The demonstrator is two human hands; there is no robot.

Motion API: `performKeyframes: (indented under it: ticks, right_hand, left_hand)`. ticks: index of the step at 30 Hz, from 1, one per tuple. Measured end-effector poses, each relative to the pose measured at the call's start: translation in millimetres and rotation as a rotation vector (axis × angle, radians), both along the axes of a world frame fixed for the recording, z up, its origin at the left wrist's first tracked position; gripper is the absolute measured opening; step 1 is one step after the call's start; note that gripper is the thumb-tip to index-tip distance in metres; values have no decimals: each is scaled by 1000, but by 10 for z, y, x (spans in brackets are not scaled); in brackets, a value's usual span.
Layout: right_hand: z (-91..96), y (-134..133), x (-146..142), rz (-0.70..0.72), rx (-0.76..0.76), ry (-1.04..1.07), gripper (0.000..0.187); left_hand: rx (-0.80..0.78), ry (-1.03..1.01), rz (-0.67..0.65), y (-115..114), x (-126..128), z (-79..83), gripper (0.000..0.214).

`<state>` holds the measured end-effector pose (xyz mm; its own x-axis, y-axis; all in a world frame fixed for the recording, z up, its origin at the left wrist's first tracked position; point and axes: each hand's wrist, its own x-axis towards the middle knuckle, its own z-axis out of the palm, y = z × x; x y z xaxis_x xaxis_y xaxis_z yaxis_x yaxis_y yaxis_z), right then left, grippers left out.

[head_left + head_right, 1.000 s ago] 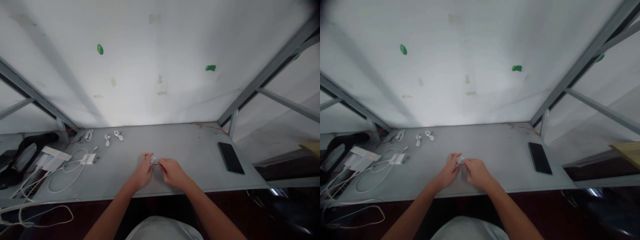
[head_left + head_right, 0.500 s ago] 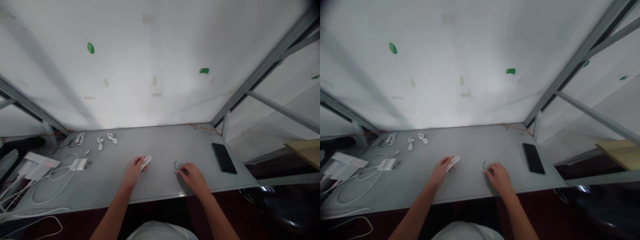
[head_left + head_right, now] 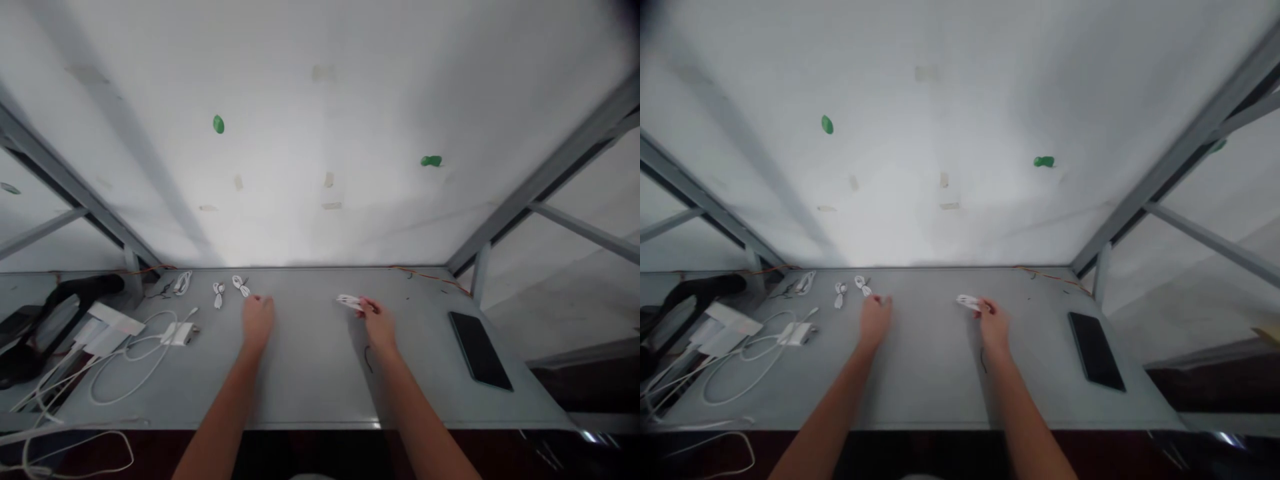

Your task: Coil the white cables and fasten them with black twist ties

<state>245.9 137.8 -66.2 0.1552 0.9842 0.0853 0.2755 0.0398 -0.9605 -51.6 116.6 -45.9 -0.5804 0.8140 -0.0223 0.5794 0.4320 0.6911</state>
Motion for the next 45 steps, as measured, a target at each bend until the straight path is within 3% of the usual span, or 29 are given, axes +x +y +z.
performKeyframes:
  ticks: [3, 5, 10, 13, 19, 22, 26, 29, 31, 35, 39, 45]
  right_hand:
    - [36, 190, 407, -161, 2, -167, 38]
    - [71, 234, 548, -183, 45, -349, 27]
    - [105, 130, 443, -146, 174, -825, 23]
    - [103, -29, 270, -109, 242, -857, 25]
    - [153, -383, -63, -28, 331, -679, 21]
    - [215, -493, -204, 39, 301, -551, 19]
    - [394, -582, -349, 159, 245, -359, 19]
    - [583, -626, -459, 259, 202, -233, 24]
    - [679, -649, -533, 322, 179, -172, 25]
    - [704, -716, -648, 389, 40, -71, 24]
    - [622, -812, -704, 322, -120, 53, 27]
    - [672, -876, -703, 333, -190, 104, 24]
  left_hand:
    - [-68, 198, 207, 268, -464, -5, 53]
    - [-120, 300, 296, 418, -603, -29, 57]
    - [-91, 357, 346, 623, -662, -46, 55]
    - [-71, 375, 351, 684, -747, 22, 56]
    - [-100, 342, 315, 723, -827, 130, 44]
    - [-71, 321, 146, 543, -658, 113, 37]
    - [28, 230, -190, 18, -305, 61, 30]
    - [257, -50, -551, -434, -38, 79, 30]
    - [331, -218, -659, -669, 122, 132, 30]
    - [369, -467, -658, -924, 392, 244, 31]
    - [377, -666, -561, -1021, 599, 276, 38]
    - [345, -807, -448, -1103, 730, 266, 51]
